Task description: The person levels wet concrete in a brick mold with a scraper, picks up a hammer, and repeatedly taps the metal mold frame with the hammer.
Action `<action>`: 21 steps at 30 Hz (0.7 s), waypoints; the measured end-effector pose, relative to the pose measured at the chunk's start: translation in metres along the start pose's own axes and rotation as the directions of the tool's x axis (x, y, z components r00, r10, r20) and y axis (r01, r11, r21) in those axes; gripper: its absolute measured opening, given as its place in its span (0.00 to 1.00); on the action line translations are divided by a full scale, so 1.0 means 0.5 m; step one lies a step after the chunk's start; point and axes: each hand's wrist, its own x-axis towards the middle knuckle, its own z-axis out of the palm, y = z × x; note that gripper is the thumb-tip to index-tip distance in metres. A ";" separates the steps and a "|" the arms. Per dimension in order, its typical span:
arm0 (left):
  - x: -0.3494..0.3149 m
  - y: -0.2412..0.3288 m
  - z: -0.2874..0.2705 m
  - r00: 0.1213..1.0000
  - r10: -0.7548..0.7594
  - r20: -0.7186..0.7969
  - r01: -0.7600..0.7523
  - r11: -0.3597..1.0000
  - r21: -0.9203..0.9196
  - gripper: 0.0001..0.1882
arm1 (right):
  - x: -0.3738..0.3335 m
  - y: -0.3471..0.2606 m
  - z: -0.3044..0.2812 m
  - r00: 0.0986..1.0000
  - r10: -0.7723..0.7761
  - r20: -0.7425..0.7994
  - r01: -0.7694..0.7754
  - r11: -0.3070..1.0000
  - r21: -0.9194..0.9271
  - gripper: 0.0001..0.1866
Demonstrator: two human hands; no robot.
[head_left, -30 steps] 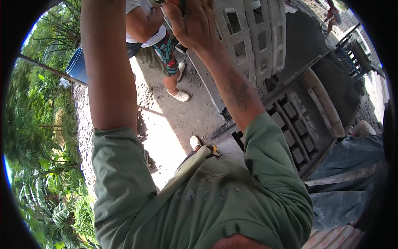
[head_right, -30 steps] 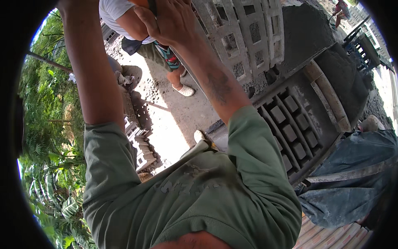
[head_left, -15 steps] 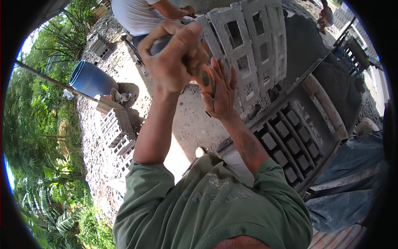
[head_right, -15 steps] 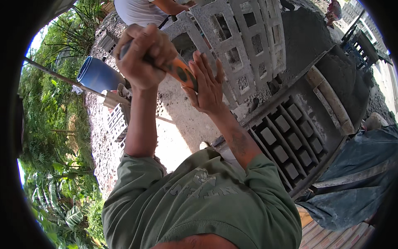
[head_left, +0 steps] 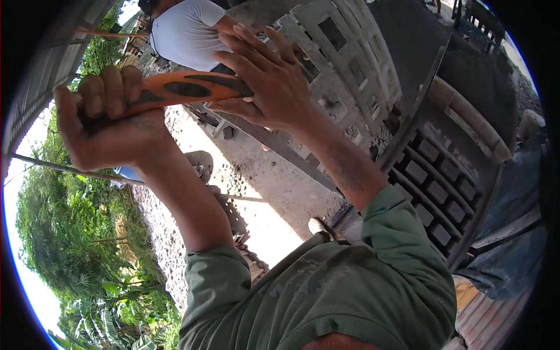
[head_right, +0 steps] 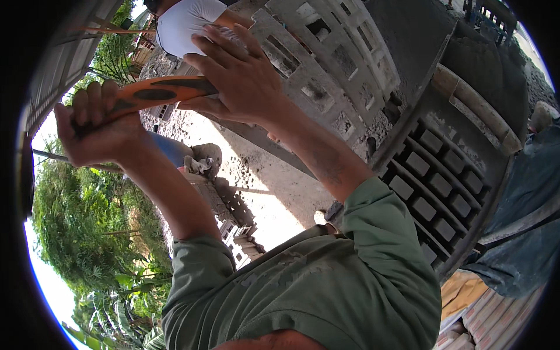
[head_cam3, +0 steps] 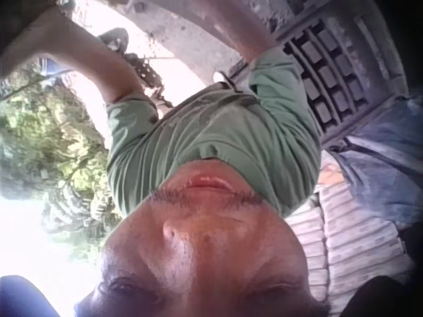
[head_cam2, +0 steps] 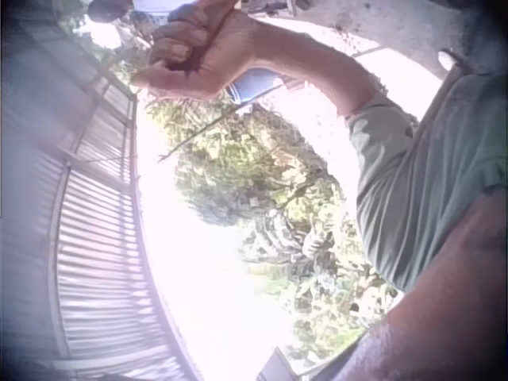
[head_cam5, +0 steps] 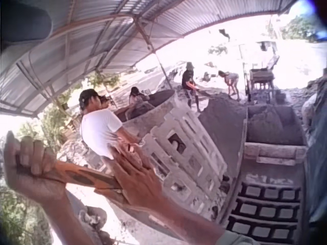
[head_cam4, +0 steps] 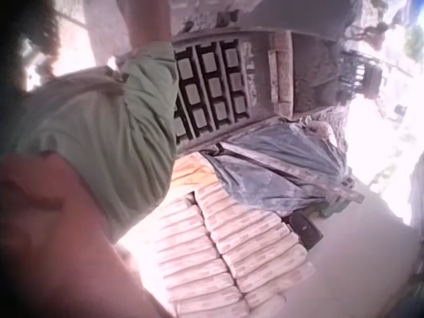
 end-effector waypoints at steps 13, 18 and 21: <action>0.037 -0.068 0.126 0.986 -0.148 0.077 0.138 0.982 0.129 0.15 | -0.017 0.025 -0.021 0.959 0.248 -0.138 -0.241 0.968 0.067 0.39; 0.137 -0.052 0.117 0.991 -0.027 0.132 -0.003 0.975 0.221 0.15 | 0.056 0.045 0.001 0.930 0.265 -0.254 -0.247 0.964 0.102 0.41; 0.080 -0.091 0.078 0.942 -0.194 0.273 0.172 0.980 0.104 0.15 | -0.037 0.039 -0.011 0.920 0.339 -0.196 -0.330 0.941 0.079 0.41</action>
